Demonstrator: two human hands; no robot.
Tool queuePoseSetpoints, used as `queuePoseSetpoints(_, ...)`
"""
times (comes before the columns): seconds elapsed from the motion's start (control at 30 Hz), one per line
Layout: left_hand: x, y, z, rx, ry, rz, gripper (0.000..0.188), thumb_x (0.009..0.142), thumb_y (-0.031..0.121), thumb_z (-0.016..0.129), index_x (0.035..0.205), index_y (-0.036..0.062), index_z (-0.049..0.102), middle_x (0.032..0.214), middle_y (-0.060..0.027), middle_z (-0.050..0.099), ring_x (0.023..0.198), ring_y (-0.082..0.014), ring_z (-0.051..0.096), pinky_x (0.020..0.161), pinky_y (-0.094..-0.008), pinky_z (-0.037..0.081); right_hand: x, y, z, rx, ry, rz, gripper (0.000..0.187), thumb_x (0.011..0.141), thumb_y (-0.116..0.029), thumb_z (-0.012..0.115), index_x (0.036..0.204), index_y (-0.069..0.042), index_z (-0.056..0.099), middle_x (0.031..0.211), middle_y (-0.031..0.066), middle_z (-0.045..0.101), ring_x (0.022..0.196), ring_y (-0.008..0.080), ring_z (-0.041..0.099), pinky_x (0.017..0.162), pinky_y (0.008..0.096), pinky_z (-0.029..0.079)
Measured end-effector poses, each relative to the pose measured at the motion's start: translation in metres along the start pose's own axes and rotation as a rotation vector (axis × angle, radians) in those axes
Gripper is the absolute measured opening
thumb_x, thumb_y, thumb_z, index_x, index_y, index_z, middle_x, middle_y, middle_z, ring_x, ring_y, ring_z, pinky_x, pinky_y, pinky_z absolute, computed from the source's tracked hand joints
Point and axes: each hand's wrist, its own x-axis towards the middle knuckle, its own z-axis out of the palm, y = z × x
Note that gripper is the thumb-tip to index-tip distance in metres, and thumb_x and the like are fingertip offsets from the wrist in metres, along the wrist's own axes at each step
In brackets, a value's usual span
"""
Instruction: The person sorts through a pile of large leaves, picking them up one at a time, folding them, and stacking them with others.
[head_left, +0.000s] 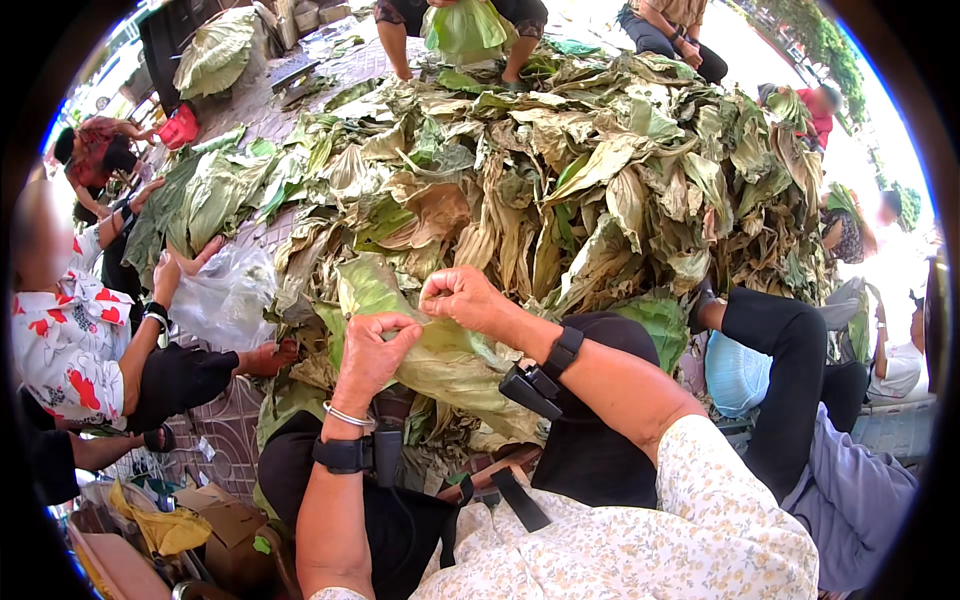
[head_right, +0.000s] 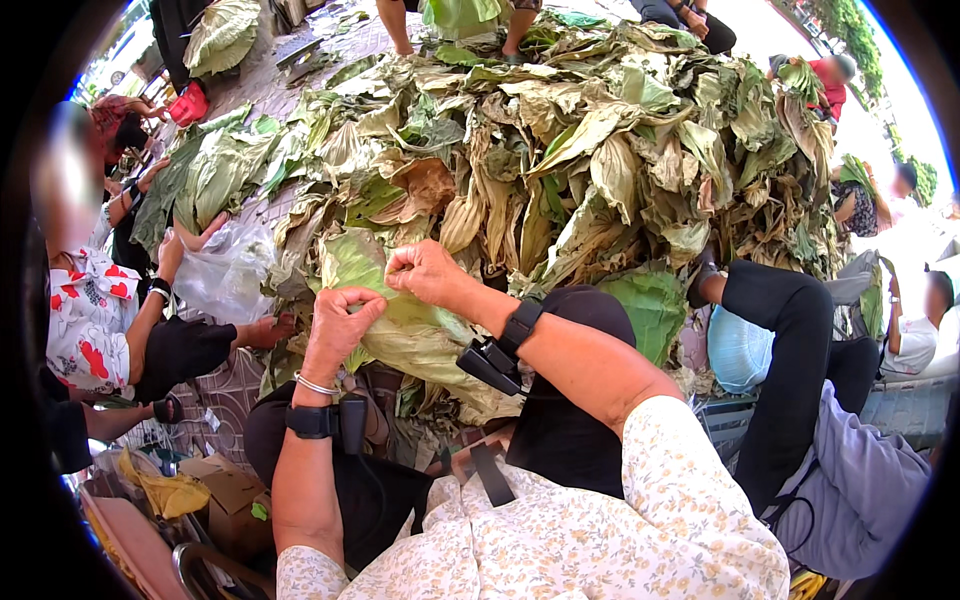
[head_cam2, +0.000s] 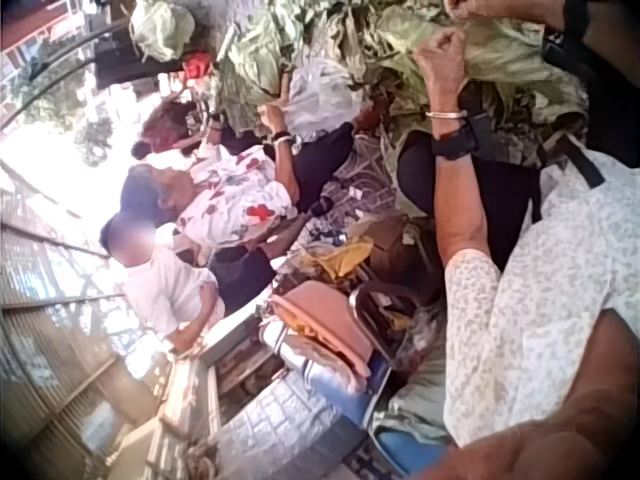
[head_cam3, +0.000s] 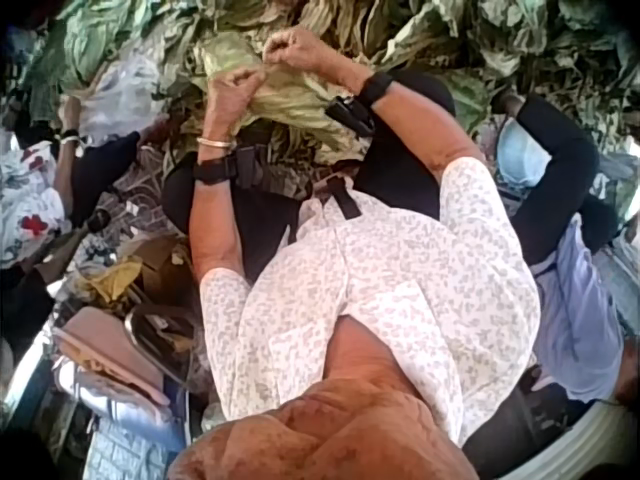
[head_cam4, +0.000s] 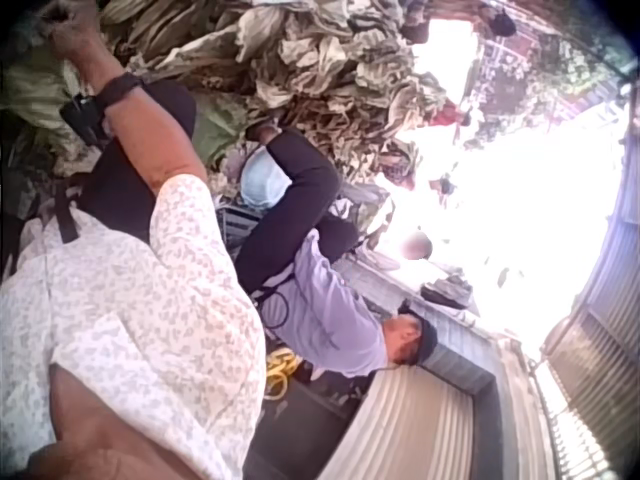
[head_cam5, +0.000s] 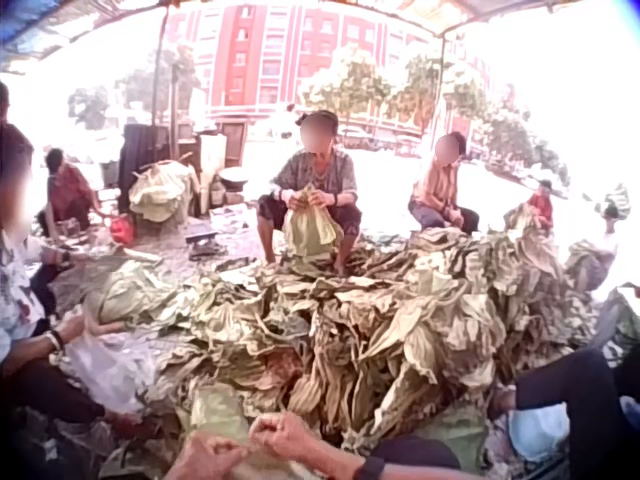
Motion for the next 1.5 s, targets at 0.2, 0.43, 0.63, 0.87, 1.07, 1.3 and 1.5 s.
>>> queuePoseSetpoints(0.2,0.004,-0.011,0.006,0.145,0.100,0.246,0.013,0.076,0.009,0.065,0.081,-0.0033,0.063,0.067,-0.0084,0.061,0.061,-0.0129,0.056,0.059,-0.0279,0.045,0.007,0.006,-0.003,0.218,-0.007,0.000,0.021,0.086,-0.022,0.063,0.084,-0.001,0.064,0.074,-0.0029,0.058,0.068,0.0051,0.049,0.063,0.0203,0.040)
queuePoseSetpoints(0.43,0.000,-0.007,0.002,0.111,0.032,0.095,0.014,0.075,0.010,0.064,0.079,-0.0030,0.063,0.067,-0.0119,0.062,0.061,-0.0188,0.058,0.060,-0.0302,0.045,0.002,-0.021,-0.017,-0.067,-0.050,0.269,0.028,0.081,-0.029,0.069,0.081,-0.001,0.065,0.065,-0.0057,0.053,0.060,0.0038,0.044,0.055,0.0215,0.036)
queuePoseSetpoints(0.63,0.000,-0.006,0.001,0.058,-0.054,-0.021,0.018,0.074,0.012,0.068,0.077,-0.0060,0.063,0.061,-0.0063,0.060,0.058,-0.0081,0.052,0.057,-0.0257,0.043,0.002,-0.003,-0.013,-0.120,-0.250,-0.094,0.010,0.074,-0.007,0.070,0.081,-0.003,0.064,0.058,-0.0069,0.047,0.057,0.0026,0.039,0.051,0.0225,0.032)
queuePoseSetpoints(0.87,0.000,-0.014,0.008,0.272,0.031,0.174,0.022,0.074,0.014,0.072,0.074,-0.0058,0.062,0.057,-0.0048,0.057,0.054,-0.0077,0.047,0.051,-0.0265,0.038,-0.002,-0.006,-0.006,-0.297,-0.209,-0.142,0.008,0.075,-0.003,0.066,0.075,0.000,0.058,0.062,-0.0023,0.049,0.063,0.0048,0.041,0.056,0.0251,0.036)
queuePoseSetpoints(1.07,-0.002,0.002,0.011,-0.052,0.034,-0.004,0.015,0.075,0.009,0.069,0.074,-0.0048,0.063,0.055,0.0001,0.054,0.054,-0.0052,0.045,0.050,-0.0246,0.037,0.000,0.006,0.001,-0.213,-0.083,-0.130,0.006,0.078,-0.005,0.065,0.077,-0.001,0.061,0.067,-0.0014,0.055,0.063,0.0051,0.044,0.058,0.0245,0.039)
queuePoseSetpoints(1.3,0.001,-0.004,0.007,-0.079,0.035,0.006,0.012,0.076,0.008,0.067,0.076,-0.0039,0.064,0.062,-0.0002,0.058,0.059,-0.0044,0.049,0.054,-0.0218,0.041,0.002,-0.007,-0.002,0.271,0.073,0.093,0.019,0.082,-0.020,0.068,0.072,-0.006,0.060,0.065,-0.0053,0.052,0.061,0.0041,0.043,0.055,0.0228,0.037)
queuePoseSetpoints(1.5,0.001,-0.006,0.004,-0.002,0.037,0.044,0.013,0.075,0.007,0.066,0.077,-0.0049,0.063,0.061,-0.0051,0.060,0.056,-0.0071,0.053,0.055,-0.0235,0.044,0.000,-0.023,-0.013,-0.015,-0.019,0.082,0.035,0.083,-0.029,0.066,0.062,-0.005,0.051,0.058,-0.0061,0.042,0.057,0.0044,0.037,0.051,0.0249,0.032)
